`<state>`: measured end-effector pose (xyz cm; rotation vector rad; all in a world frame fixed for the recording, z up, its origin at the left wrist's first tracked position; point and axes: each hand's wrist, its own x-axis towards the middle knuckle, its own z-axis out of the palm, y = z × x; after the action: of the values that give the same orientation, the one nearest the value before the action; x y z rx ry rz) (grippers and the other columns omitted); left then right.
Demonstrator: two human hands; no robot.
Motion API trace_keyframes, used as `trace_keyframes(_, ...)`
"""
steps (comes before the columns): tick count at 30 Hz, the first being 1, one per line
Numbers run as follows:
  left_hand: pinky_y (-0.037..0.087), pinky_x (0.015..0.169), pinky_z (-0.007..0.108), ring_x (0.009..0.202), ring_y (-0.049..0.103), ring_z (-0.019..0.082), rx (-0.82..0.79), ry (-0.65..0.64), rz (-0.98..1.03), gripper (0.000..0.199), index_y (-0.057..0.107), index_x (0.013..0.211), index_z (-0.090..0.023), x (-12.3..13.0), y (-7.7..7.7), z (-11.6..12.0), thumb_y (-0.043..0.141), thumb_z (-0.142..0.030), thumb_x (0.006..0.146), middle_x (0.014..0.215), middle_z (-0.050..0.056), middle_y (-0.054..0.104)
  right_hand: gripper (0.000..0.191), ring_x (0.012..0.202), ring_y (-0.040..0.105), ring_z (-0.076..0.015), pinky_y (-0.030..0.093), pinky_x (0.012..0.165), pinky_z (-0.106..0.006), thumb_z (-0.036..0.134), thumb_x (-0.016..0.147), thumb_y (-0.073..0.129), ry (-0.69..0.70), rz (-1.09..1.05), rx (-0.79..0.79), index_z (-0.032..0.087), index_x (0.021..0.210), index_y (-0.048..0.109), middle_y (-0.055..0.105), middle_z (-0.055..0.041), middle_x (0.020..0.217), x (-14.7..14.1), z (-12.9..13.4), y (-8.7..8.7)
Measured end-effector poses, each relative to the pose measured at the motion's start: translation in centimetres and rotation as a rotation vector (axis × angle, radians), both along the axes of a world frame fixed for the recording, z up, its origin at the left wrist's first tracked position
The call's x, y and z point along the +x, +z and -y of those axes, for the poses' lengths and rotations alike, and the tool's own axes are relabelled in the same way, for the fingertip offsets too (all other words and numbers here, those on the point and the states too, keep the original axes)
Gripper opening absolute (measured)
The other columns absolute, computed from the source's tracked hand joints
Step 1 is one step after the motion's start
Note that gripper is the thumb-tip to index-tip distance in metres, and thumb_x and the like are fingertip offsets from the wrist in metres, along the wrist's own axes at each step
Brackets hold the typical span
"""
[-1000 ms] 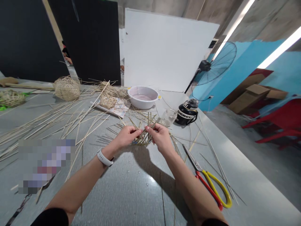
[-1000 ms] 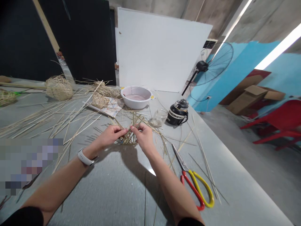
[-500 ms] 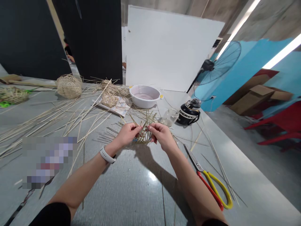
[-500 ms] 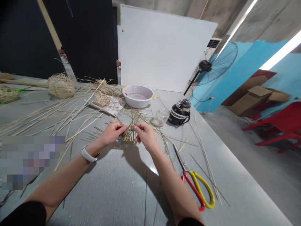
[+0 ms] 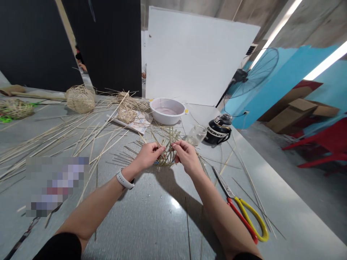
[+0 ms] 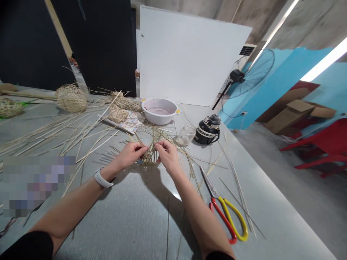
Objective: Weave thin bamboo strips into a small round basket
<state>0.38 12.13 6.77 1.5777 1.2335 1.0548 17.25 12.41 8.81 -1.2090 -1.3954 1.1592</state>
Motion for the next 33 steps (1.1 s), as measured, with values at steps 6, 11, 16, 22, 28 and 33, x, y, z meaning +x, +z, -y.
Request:
trace_keyframes(6, 0.038, 0.058, 0.027, 0.059, 0.05, 0.015, -0.01, 0.008, 0.01, 0.036, 0.058, 0.066, -0.018, 0.21, 0.32, 0.28, 0.059, -0.051, 0.078, 0.061, 0.0, 0.056, 0.027, 0.034, 0.039, -0.0064, 0.031, 0.033, -0.021, 0.043, 0.074, 0.063, -0.014, 0.021, 0.039, 0.019, 0.065, 0.054, 0.046, 0.0077, 0.048, 0.16, -0.24, -0.32)
trace_keyframes(11, 0.037, 0.057, 0.027, 0.059, 0.049, 0.014, 0.012, 0.016, -0.02, 0.033, 0.057, 0.063, -0.018, 0.27, 0.76, 0.49, 0.058, -0.047, 0.079, 0.059, 0.0, 0.056, 0.022, 0.036, 0.038, -0.0064, 0.033, 0.033, -0.021, 0.039, 0.073, 0.062, -0.011, 0.046, 0.044, 0.019, 0.066, 0.055, 0.046, 0.0076, 0.051, 0.11, -0.16, -0.05)
trace_keyframes(16, 0.037, 0.057, 0.026, 0.059, 0.05, 0.015, 0.02, 0.029, -0.027, 0.032, 0.057, 0.063, -0.018, 0.31, 0.76, 0.52, 0.059, -0.045, 0.08, 0.059, 0.0, 0.057, 0.025, 0.036, 0.037, -0.0059, 0.032, 0.033, -0.02, 0.038, 0.07, 0.067, 0.024, 0.023, 0.039, 0.02, 0.064, 0.051, 0.043, 0.0091, 0.049, 0.18, -0.29, -0.03)
trace_keyframes(22, 0.039, 0.057, 0.027, 0.059, 0.054, 0.015, -0.015, -0.011, 0.011, 0.03, 0.062, 0.069, -0.017, 0.37, 0.41, 0.53, 0.058, -0.044, 0.082, 0.062, 0.001, 0.062, 0.023, 0.036, 0.043, -0.008, 0.034, 0.034, -0.022, 0.039, 0.076, 0.062, 0.001, 0.096, 0.095, 0.02, 0.066, 0.056, 0.048, 0.0065, 0.051, 0.65, -0.41, -0.08)
trace_keyframes(28, 0.035, 0.056, 0.026, 0.058, 0.049, 0.014, 0.035, -0.026, -0.025, 0.033, 0.058, 0.066, -0.018, 0.55, 0.15, 0.59, 0.057, -0.046, 0.083, 0.061, -0.001, 0.057, 0.031, 0.035, 0.046, -0.0102, 0.035, 0.034, -0.023, 0.04, 0.078, 0.059, -0.055, 0.182, 0.135, 0.021, 0.055, 0.048, 0.044, 0.0056, 0.045, 0.81, -0.27, 0.29)
trace_keyframes(33, 0.033, 0.054, 0.026, 0.057, 0.045, 0.013, 0.04, 0.0, -0.038, 0.035, 0.053, 0.062, -0.019, 0.65, -0.03, 0.59, 0.056, -0.047, 0.083, 0.058, -0.002, 0.052, 0.024, 0.042, 0.045, -0.009, 0.039, 0.037, -0.022, 0.037, 0.072, 0.066, 0.015, 0.172, 0.116, 0.021, 0.063, 0.051, 0.048, 0.0059, 0.053, 0.85, -0.43, 0.04)
